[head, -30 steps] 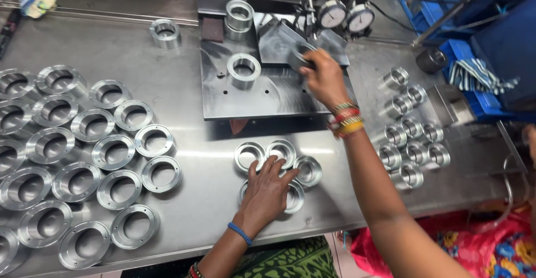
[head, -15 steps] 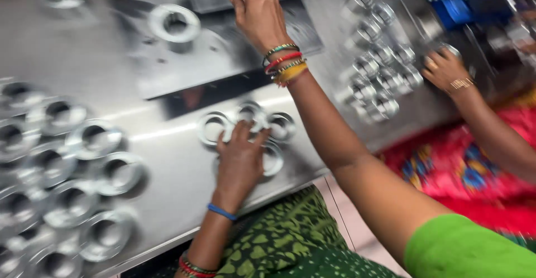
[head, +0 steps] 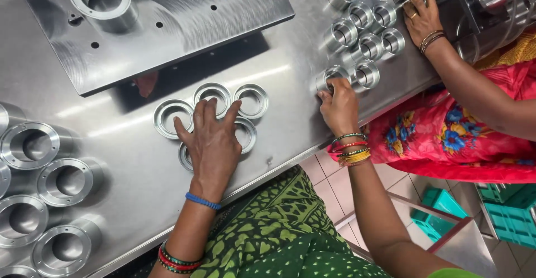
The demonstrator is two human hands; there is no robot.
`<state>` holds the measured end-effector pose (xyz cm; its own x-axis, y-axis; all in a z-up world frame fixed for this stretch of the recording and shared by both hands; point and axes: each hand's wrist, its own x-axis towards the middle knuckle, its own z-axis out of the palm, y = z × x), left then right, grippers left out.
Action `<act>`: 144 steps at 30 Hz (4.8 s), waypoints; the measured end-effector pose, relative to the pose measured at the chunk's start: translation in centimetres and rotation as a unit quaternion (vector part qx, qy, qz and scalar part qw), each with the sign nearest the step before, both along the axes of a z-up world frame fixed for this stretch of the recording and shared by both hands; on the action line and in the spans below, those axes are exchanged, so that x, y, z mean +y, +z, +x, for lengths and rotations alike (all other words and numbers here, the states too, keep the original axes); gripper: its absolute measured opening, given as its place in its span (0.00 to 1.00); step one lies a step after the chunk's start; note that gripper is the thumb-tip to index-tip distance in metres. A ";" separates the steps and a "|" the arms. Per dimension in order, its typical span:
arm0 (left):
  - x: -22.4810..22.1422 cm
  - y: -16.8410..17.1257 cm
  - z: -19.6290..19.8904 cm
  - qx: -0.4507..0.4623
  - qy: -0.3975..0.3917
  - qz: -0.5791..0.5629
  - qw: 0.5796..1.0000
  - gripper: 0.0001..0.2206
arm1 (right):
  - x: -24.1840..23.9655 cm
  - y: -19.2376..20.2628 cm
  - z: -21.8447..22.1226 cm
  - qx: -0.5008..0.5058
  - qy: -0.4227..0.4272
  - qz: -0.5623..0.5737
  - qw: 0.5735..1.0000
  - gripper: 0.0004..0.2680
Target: Inspect metal rings using a dial indicator and wipe them with a cloth.
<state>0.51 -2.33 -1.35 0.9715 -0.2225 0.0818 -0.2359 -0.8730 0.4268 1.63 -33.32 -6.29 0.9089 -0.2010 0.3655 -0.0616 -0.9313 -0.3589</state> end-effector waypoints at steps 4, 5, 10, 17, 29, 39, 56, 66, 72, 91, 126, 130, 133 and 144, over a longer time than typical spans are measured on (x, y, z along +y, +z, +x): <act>-0.3 0.1 0.2 -0.013 0.025 -0.040 0.999 0.20 | -0.8 0.9 1.8 -0.030 0.012 0.046 0.998 0.08; -0.3 0.1 0.2 -0.007 0.032 -0.043 0.999 0.21 | -1.1 1.6 2.7 0.041 -0.038 0.237 0.970 0.07; -0.1 -0.1 0.7 -0.012 0.043 -0.046 0.998 0.22 | 2.4 10.4 7.8 0.023 0.150 0.478 0.865 0.06; -0.2 4.8 1.9 -0.056 0.028 -0.062 0.996 0.15 | 8.8 12.1 21.4 -0.123 0.363 0.087 0.919 0.09; -3.6 7.2 19.7 -0.258 -0.031 -0.102 0.960 0.20 | 11.6 9.4 29.1 -0.084 0.208 -0.043 0.974 0.12; -8.3 2.6 32.3 -0.342 -0.025 -0.005 0.939 0.10 | 3.4 9.1 7.4 -0.098 0.103 0.180 0.973 0.08; -9.2 4.0 29.9 -0.349 0.022 0.006 0.937 0.11 | -6.3 1.6 -1.8 0.039 -0.061 0.013 0.997 0.13; -6.5 4.0 8.8 -0.187 -0.232 -0.201 0.933 0.08 | -1.3 9.4 5.5 -0.018 0.156 0.436 0.886 0.05; -6.3 0.5 3.3 -0.095 -0.331 -0.053 0.937 0.00 | 5.5 12.2 18.7 -0.104 0.371 0.168 0.907 0.06; -6.9 5.3 28.5 -0.314 -0.066 -0.067 0.945 0.36 | 9.7 11.5 24.4 -0.175 0.285 0.054 0.941 0.12; -2.3 6.8 14.1 -0.218 -0.062 -0.070 0.971 0.10 | 11.7 11.4 25.7 -0.111 0.255 -0.004 0.961 0.10; -4.2 7.2 20.4 -0.274 -0.030 -0.060 0.959 0.16 | 12.7 11.3 28.3 -0.085 0.187 -0.043 0.978 0.12; -6.2 5.8 25.0 -0.279 -0.032 -0.086 0.956 0.27 | 11.6 11.4 27.2 -0.099 0.226 -0.001 0.969 0.08; -7.7 3.8 22.6 -0.249 -0.081 -0.124 0.957 0.08 | -0.3 -0.8 15.7 0.004 -0.106 0.043 0.993 0.09</act>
